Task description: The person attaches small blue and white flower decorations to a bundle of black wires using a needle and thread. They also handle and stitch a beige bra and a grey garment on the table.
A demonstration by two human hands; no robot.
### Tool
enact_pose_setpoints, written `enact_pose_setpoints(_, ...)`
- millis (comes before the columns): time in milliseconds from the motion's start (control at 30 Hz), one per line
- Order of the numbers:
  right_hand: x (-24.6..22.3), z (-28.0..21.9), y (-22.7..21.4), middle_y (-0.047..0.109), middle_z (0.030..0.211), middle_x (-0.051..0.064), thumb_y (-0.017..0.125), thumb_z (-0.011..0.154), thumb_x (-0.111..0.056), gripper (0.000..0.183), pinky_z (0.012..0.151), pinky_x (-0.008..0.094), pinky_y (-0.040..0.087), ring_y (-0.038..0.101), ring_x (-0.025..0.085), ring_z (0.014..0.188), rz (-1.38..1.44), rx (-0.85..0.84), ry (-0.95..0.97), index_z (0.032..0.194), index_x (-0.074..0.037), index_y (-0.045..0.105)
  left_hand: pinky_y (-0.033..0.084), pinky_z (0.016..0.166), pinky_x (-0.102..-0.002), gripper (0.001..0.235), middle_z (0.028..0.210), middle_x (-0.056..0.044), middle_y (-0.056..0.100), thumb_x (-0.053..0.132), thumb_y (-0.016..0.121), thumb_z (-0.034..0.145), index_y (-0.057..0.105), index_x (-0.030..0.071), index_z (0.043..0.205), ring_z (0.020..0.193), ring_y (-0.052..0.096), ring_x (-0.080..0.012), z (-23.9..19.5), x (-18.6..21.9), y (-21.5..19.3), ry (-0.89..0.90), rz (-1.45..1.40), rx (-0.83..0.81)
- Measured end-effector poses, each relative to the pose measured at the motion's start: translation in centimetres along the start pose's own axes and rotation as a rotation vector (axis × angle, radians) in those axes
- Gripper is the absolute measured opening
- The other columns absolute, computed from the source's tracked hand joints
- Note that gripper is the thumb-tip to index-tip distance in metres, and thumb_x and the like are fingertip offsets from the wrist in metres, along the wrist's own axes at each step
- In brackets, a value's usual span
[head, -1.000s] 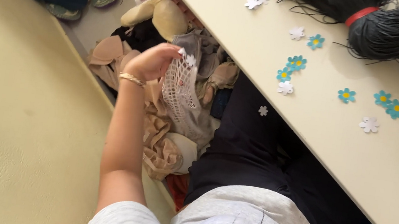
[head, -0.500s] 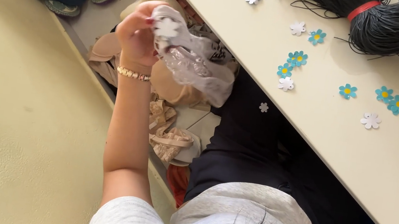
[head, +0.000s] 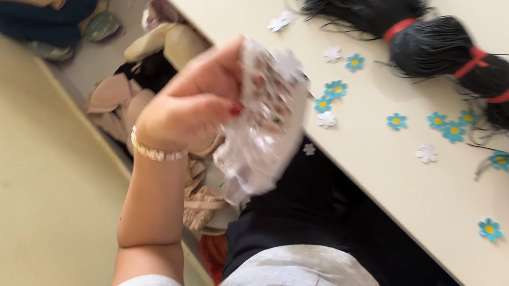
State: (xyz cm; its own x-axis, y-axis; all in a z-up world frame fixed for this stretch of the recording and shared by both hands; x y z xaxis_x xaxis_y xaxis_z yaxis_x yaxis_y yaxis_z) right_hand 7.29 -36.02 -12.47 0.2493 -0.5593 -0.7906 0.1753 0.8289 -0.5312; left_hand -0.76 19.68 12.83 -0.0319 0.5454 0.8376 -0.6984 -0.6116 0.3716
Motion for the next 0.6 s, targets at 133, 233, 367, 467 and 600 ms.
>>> enact_pose_setpoints(133, -5.7, 0.4, -0.5, 0.067, 0.122, 0.009, 0.062, 0.126, -0.003, 0.003, 0.101, 0.029, 0.05, 0.062, 0.018, 0.112, 0.022, 0.047, 0.039, 0.125, -0.004, 0.065, 0.059, 0.112, -0.043, 0.052, 0.139, -0.021, 0.054, -0.002, 0.051, 0.106, 0.032, -0.003, 0.154, 0.125, 0.063, -0.0276, 3.3, -3.5, 5.2, -0.142, -0.256, -0.137)
enact_pose_setpoints(233, -7.7, 0.7, -0.7, 0.066, 0.111, 0.006, 0.063, 0.115, -0.003, 0.006, 0.094, 0.03, 0.046, 0.059, 0.017, 0.101, -0.014, 0.058, 0.036, 0.118, -0.005, 0.068, 0.05, 0.115, -0.04, 0.053, 0.139, -0.018, 0.054, 0.005, 0.054, 0.105, 0.033, -0.002, 0.153, 0.13, 0.058, -0.0264, 6.9, -5.8, 8.5, -0.19, -0.313, -0.202)
enact_pose_setpoints(367, -8.4, 1.1, -1.3, 0.064, 0.098, 0.004, 0.062, 0.11, -0.009, 0.004, 0.087, 0.025, 0.051, 0.061, 0.013, 0.092, 0.419, 0.081, 0.104, 0.107, -0.008, 0.063, 0.049, 0.112, -0.037, 0.045, 0.131, -0.015, 0.06, -0.001, 0.053, 0.102, 0.04, -0.003, 0.145, 0.122, 0.062, -0.0242, 12.0, -9.3, 12.9, -0.247, -0.451, -0.247)
enact_pose_setpoints(467, -9.7, 1.5, -2.3, 0.064, 0.097, 0.005, 0.057, 0.096, -0.007, 0.003, 0.088, 0.026, 0.051, 0.061, 0.014, 0.092, 0.631, 0.076, 0.103, 0.098, -0.01, 0.059, 0.05, 0.115, -0.036, 0.046, 0.136, -0.015, 0.061, -0.005, 0.054, 0.104, 0.043, -0.004, 0.148, 0.127, 0.062, -0.0218, 15.6, -11.4, 15.7, -0.236, -0.487, -0.274)
enact_pose_setpoints(600, -13.5, 2.1, -3.1, 0.06, 0.074, -0.006, 0.066, 0.085, -0.011, 0.015, 0.061, 0.026, 0.044, 0.055, 0.008, 0.071, 0.808, 0.078, 0.223, 0.073, -0.018, 0.063, 0.044, 0.086, -0.022, 0.014, 0.102, 0.003, 0.052, 0.02, 0.06, 0.102, 0.051, 0.012, 0.11, 0.094, 0.051, -0.0047, 20.3, -10.7, 19.5, -0.087, -0.222, -0.333)
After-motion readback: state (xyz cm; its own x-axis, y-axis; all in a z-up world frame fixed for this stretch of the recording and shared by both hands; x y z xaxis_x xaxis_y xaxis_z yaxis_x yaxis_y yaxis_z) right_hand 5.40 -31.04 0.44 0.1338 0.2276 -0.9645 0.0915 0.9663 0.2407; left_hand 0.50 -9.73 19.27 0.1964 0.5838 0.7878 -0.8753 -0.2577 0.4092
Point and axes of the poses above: each hand's wrist, its own z-axis towards the middle knuckle, its own y-axis out of the palm, x = y × z, the point moved 9 cm from there along z, towards the middle knuckle
